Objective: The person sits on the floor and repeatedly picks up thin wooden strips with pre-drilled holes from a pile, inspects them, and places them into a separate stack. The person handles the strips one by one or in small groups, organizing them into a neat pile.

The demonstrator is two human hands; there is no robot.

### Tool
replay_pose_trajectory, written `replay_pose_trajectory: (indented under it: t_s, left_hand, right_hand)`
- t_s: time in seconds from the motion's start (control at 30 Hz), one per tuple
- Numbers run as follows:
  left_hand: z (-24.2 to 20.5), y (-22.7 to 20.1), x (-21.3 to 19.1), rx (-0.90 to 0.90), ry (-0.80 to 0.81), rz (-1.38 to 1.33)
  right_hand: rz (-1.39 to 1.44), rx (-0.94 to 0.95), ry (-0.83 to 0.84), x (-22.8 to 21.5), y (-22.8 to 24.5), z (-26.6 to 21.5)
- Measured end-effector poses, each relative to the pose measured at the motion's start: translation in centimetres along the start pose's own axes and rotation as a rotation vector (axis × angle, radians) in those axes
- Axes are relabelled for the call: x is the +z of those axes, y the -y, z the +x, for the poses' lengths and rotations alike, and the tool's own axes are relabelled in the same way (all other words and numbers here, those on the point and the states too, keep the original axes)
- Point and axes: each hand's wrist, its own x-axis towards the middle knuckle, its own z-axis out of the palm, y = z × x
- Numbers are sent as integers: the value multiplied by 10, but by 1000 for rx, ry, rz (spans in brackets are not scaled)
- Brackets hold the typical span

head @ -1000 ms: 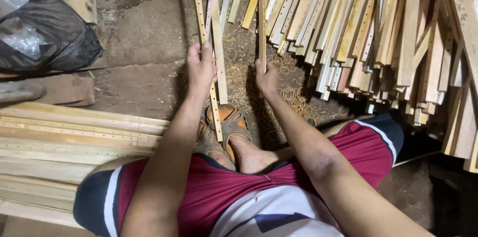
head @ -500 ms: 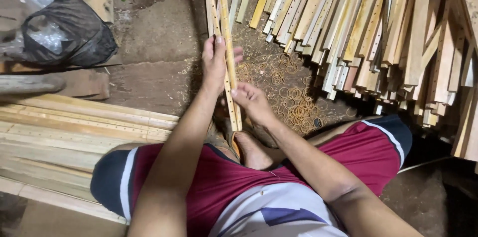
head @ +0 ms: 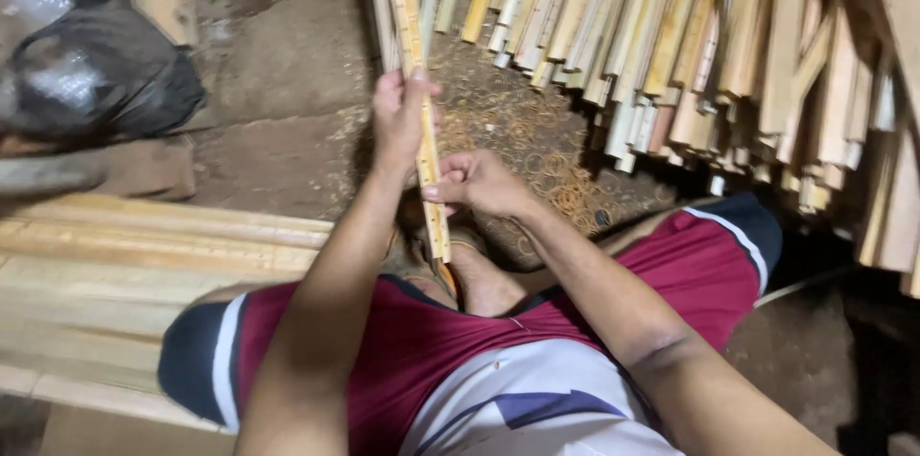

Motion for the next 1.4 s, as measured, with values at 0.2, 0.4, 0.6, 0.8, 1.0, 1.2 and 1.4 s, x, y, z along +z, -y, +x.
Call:
replay_pose_trajectory:
  t_s: [0.2,0.4,0.6,0.8,1.0,1.2,1.4]
  left_hand:
    - [16,31,-22,73,-148,319]
    - [8,8,-28,25,-121,265]
    - [4,5,-21,6,-126,278]
    - [7,6,-21,-20,-133,284]
    - [7,1,-28,-47,-154,325]
    - [9,5,-31,-83,-147,310]
    - [7,4,-36,-74,-188,258]
  right_hand:
    - [-109,-94,-167,-28,-10,19]
    - [-904,84,-433,-93,-68,67]
    - [-898,53,-555,-72,-12,44]
    - [-991,-20,-675,-126,34,87]
    - [-1029,1,-799,-188,14,154]
    - [-985,-19,-743,-158,24,192]
    - [-1030,133,-847,-164,27,271]
